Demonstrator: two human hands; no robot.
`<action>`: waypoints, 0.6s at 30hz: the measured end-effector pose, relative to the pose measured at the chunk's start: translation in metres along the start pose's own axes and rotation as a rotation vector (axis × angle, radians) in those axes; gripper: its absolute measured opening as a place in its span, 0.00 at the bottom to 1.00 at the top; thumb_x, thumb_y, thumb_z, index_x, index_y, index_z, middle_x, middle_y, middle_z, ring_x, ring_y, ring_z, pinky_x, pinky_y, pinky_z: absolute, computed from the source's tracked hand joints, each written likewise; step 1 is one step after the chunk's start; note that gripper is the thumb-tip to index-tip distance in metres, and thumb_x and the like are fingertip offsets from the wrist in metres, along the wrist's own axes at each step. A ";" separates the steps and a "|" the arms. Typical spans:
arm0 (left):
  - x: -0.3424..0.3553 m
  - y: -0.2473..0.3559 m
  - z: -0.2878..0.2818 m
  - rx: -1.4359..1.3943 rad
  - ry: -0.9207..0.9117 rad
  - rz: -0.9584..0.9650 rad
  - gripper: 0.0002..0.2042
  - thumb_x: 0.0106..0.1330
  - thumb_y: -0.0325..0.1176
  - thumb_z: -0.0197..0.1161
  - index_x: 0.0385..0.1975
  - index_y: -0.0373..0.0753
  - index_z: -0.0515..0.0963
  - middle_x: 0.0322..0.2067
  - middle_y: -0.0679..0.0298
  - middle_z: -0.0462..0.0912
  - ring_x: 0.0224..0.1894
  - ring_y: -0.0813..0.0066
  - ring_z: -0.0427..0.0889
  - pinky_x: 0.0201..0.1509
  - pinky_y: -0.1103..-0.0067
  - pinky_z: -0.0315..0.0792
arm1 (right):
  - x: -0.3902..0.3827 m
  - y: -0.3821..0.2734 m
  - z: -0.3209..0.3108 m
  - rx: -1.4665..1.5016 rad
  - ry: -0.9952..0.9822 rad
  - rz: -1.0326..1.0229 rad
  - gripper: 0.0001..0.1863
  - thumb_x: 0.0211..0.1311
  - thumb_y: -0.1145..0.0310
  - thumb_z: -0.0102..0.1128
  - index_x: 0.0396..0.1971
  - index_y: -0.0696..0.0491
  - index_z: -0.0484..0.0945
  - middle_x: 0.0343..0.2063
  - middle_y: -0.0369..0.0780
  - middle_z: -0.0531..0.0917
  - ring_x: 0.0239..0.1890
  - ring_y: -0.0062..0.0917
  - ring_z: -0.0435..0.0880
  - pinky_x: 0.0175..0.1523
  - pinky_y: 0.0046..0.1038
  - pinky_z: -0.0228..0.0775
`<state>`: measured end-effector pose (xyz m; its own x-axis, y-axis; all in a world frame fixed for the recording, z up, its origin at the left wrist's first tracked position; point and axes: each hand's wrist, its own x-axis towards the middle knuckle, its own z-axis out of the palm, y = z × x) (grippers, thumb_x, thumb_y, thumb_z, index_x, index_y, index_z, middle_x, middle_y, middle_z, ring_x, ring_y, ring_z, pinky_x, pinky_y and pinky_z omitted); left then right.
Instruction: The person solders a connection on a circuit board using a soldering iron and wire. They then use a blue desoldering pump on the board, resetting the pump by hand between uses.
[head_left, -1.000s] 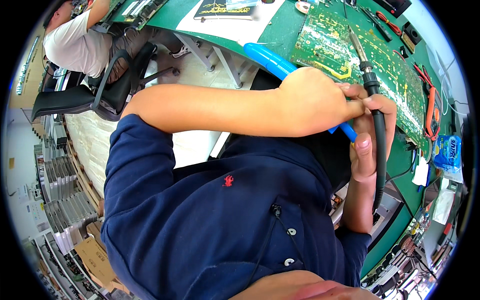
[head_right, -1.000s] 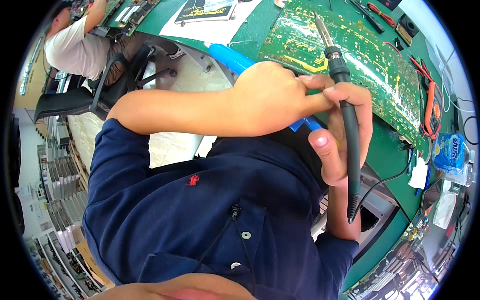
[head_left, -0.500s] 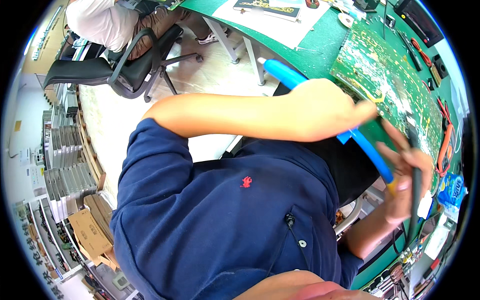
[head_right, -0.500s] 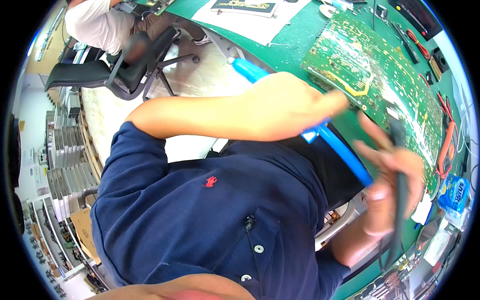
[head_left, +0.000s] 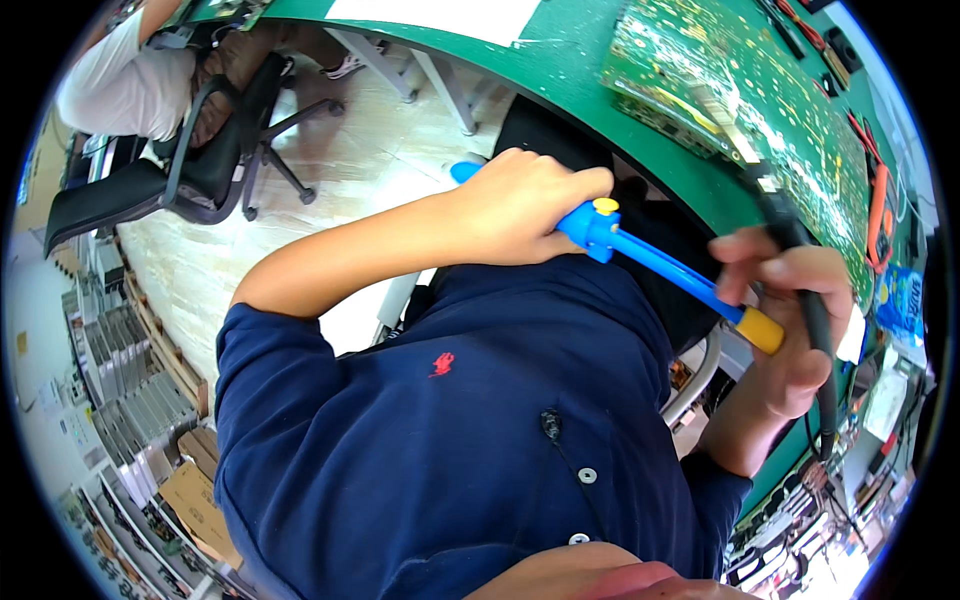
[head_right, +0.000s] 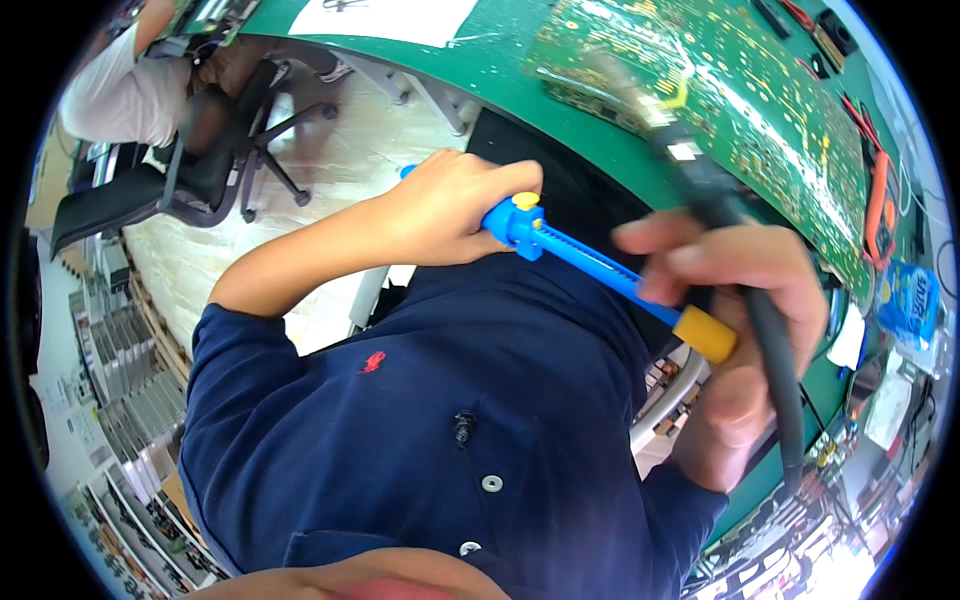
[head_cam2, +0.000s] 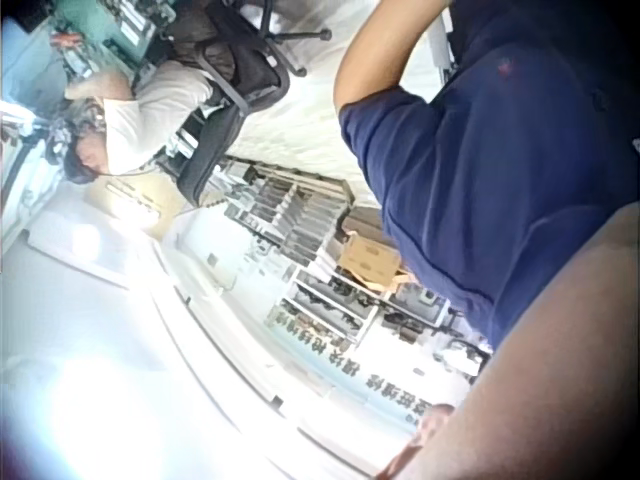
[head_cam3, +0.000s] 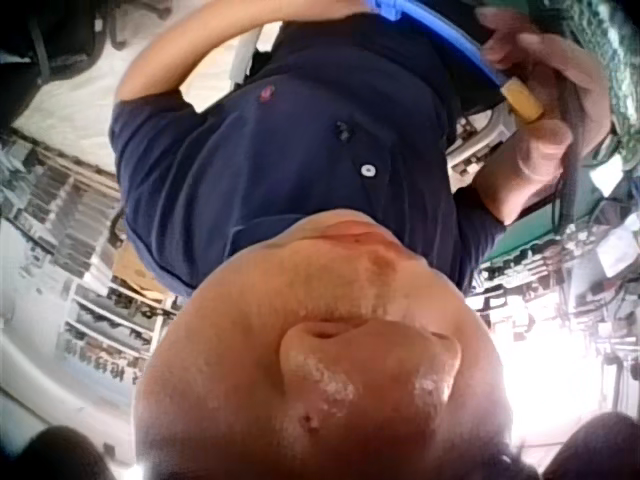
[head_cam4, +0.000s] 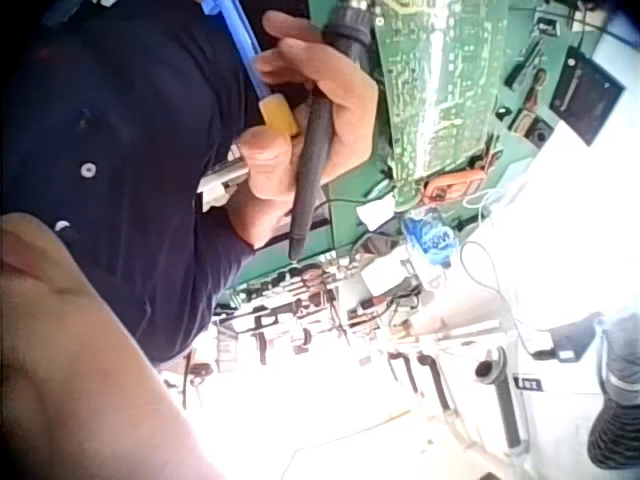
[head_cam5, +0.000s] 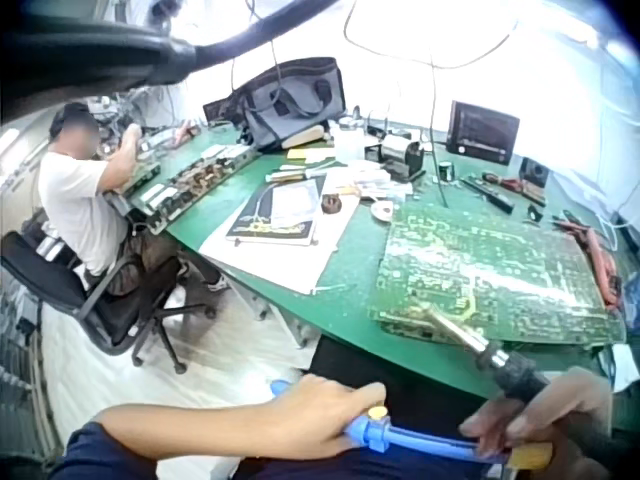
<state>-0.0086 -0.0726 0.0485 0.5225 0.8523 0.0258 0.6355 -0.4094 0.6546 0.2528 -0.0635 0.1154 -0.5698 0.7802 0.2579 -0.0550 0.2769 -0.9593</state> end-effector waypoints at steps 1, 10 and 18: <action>0.000 -0.003 0.005 -0.017 -0.011 0.018 0.11 0.51 0.35 0.68 0.27 0.41 0.72 0.17 0.60 0.77 0.24 0.54 0.79 0.25 0.66 0.68 | 0.001 -0.005 0.008 -0.006 0.000 0.085 0.45 0.49 0.27 0.55 0.45 0.58 0.67 0.43 0.58 0.78 0.32 0.26 0.77 0.41 0.25 0.70; -0.008 -0.003 0.039 0.015 0.088 0.017 0.09 0.45 0.34 0.68 0.17 0.41 0.73 0.15 0.59 0.77 0.21 0.54 0.78 0.24 0.65 0.70 | 0.002 0.044 0.021 -0.076 -0.118 -0.275 0.40 0.43 0.43 0.74 0.45 0.64 0.73 0.46 0.61 0.78 0.55 0.46 0.76 0.61 0.41 0.63; 0.000 0.015 0.042 0.182 0.087 0.002 0.08 0.41 0.31 0.66 0.24 0.43 0.81 0.18 0.60 0.80 0.23 0.59 0.82 0.26 0.68 0.75 | 0.000 0.058 0.043 -0.057 -0.172 -0.086 0.40 0.42 0.52 0.77 0.49 0.58 0.65 0.57 0.62 0.68 0.64 0.48 0.65 0.68 0.42 0.52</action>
<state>0.0246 -0.0928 0.0271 0.4777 0.8732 0.0971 0.7312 -0.4564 0.5071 0.2139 -0.0716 0.0549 -0.6971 0.6464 0.3102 -0.0655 0.3734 -0.9253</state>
